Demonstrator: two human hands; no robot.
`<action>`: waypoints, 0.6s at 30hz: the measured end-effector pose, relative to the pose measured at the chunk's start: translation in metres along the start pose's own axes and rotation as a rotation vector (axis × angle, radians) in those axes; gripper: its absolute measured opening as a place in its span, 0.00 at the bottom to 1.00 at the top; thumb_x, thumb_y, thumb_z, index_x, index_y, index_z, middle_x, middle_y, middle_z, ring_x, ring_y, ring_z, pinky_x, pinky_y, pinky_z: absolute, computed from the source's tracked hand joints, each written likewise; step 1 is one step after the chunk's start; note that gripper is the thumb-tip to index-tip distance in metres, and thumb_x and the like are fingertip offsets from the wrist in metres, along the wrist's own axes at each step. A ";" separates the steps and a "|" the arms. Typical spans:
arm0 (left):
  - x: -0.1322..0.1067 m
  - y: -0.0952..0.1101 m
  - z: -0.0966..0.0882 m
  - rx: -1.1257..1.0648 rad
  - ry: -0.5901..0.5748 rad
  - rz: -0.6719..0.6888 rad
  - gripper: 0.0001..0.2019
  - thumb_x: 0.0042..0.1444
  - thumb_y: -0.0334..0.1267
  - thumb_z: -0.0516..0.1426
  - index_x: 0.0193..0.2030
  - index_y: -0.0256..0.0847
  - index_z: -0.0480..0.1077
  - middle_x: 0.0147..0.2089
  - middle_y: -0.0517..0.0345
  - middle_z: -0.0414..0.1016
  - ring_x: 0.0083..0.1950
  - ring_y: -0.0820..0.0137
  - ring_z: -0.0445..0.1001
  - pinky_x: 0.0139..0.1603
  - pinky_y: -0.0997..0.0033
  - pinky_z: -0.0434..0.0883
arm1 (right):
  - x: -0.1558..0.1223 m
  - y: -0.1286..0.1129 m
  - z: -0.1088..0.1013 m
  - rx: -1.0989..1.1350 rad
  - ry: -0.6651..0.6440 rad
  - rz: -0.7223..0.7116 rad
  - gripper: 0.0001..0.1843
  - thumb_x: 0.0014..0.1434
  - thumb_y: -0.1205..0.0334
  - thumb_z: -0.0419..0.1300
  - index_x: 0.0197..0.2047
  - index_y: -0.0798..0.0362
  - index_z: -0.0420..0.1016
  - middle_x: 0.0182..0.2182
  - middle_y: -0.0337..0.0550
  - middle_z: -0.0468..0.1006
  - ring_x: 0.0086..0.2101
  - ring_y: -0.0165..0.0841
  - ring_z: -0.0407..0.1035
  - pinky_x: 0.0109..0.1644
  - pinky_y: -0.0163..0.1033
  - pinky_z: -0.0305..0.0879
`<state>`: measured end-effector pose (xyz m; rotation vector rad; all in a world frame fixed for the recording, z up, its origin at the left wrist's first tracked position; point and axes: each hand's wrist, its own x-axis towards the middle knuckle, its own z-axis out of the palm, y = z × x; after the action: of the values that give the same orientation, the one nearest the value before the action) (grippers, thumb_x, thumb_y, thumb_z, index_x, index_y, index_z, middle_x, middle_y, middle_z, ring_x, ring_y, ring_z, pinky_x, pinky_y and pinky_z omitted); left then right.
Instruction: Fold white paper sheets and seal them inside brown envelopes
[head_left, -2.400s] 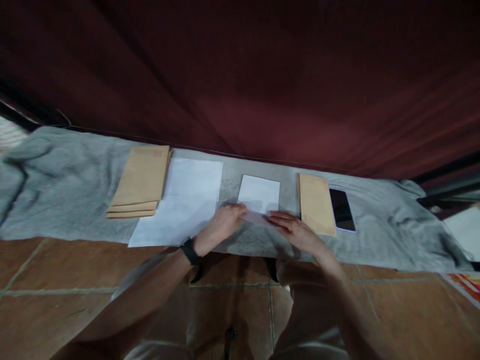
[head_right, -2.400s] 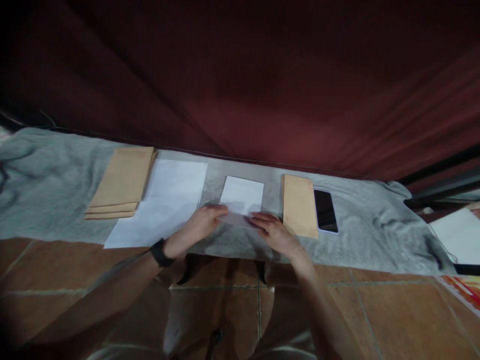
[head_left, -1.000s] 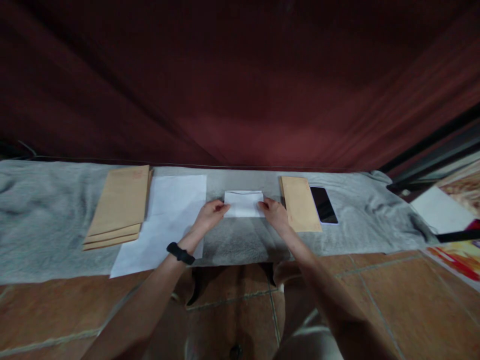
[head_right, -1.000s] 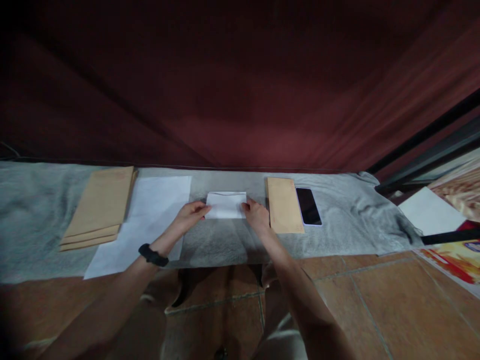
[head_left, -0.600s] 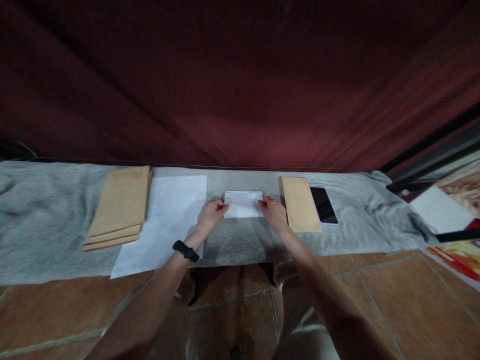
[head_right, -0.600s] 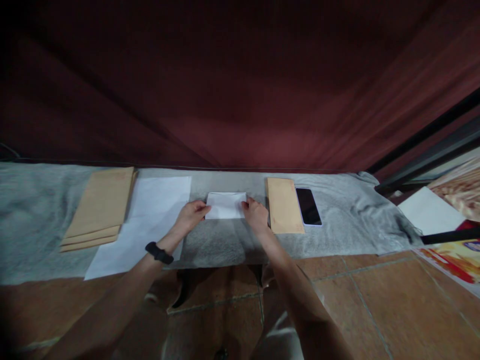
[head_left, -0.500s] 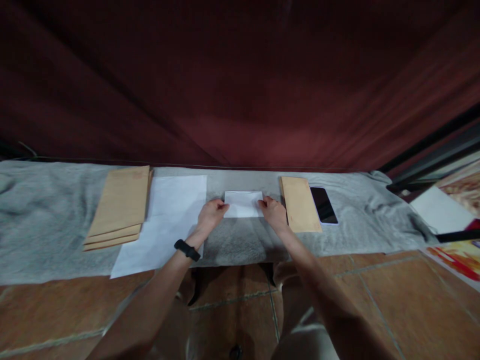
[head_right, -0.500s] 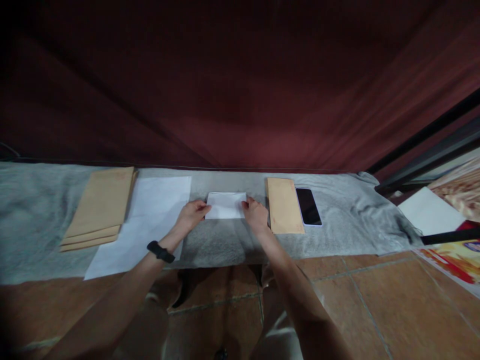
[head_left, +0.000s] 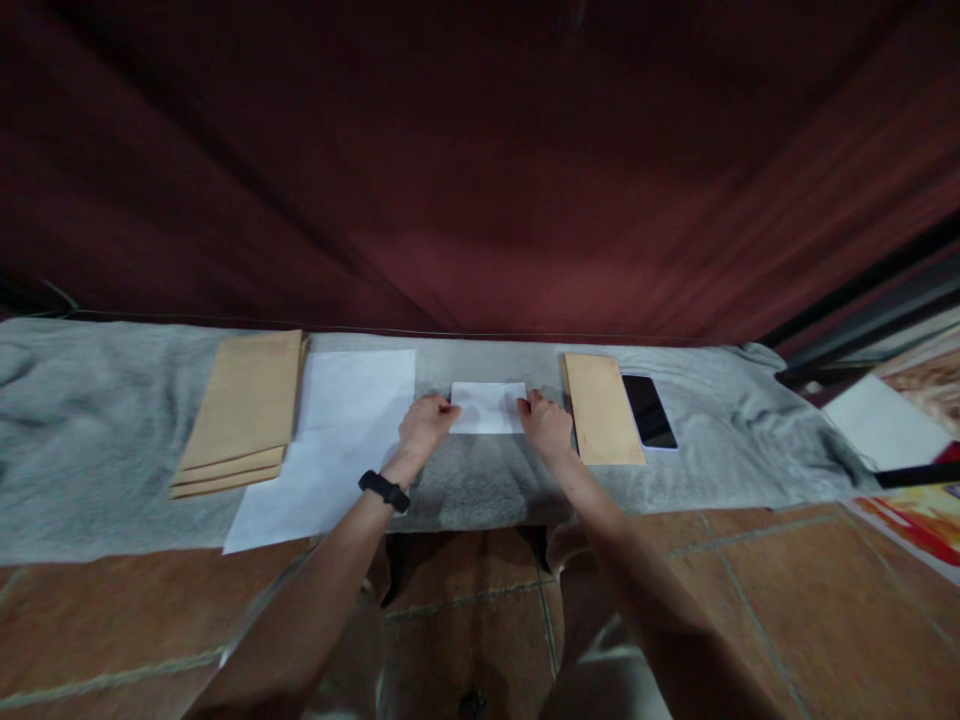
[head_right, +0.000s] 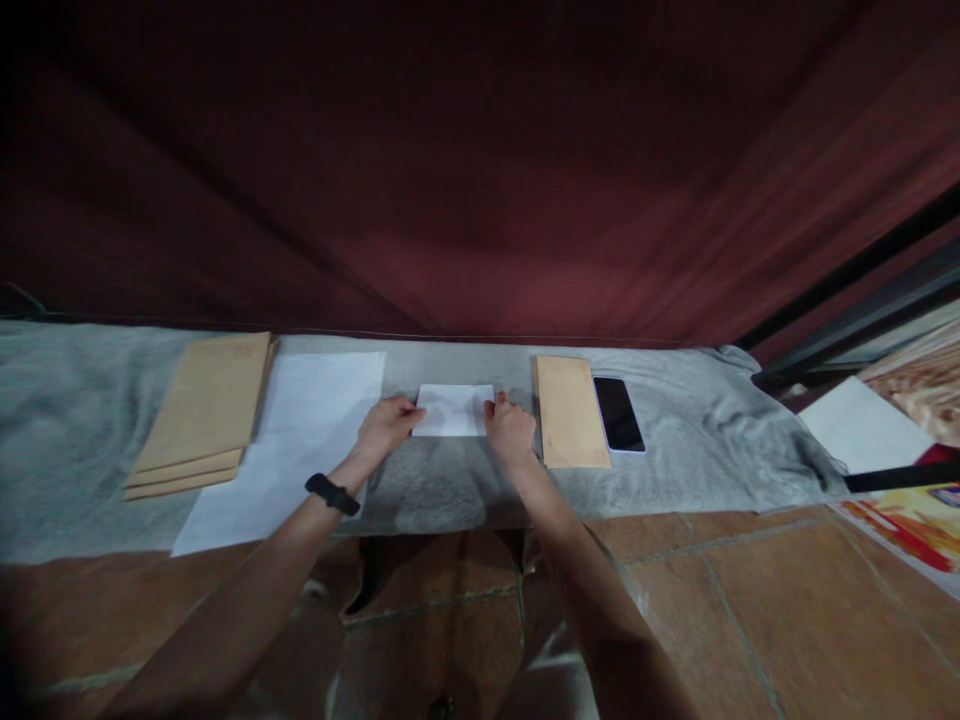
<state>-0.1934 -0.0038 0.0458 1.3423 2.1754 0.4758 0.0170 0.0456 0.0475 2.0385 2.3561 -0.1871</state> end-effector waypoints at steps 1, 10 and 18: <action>0.000 0.000 -0.001 0.007 -0.004 0.000 0.11 0.58 0.46 0.57 0.35 0.46 0.79 0.25 0.59 0.77 0.34 0.65 0.77 0.31 0.71 0.63 | 0.000 0.000 -0.001 -0.002 0.003 0.003 0.22 0.74 0.50 0.45 0.55 0.54 0.73 0.41 0.54 0.83 0.44 0.42 0.79 0.47 0.41 0.71; -0.004 0.011 -0.003 0.134 0.023 -0.032 0.11 0.58 0.44 0.57 0.38 0.45 0.79 0.33 0.54 0.82 0.40 0.63 0.80 0.33 0.72 0.67 | -0.003 -0.004 -0.003 -0.019 0.019 0.001 0.22 0.74 0.52 0.46 0.55 0.56 0.73 0.40 0.58 0.83 0.42 0.43 0.80 0.46 0.42 0.72; -0.018 0.023 0.000 0.235 0.056 -0.023 0.14 0.66 0.42 0.51 0.49 0.42 0.76 0.47 0.44 0.81 0.51 0.56 0.79 0.48 0.62 0.73 | -0.002 -0.002 0.003 -0.016 0.064 -0.020 0.21 0.74 0.53 0.46 0.54 0.57 0.72 0.41 0.57 0.83 0.42 0.43 0.80 0.45 0.41 0.71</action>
<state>-0.1702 -0.0100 0.0635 1.4386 2.3485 0.2579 0.0148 0.0429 0.0454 2.0447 2.4076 -0.1044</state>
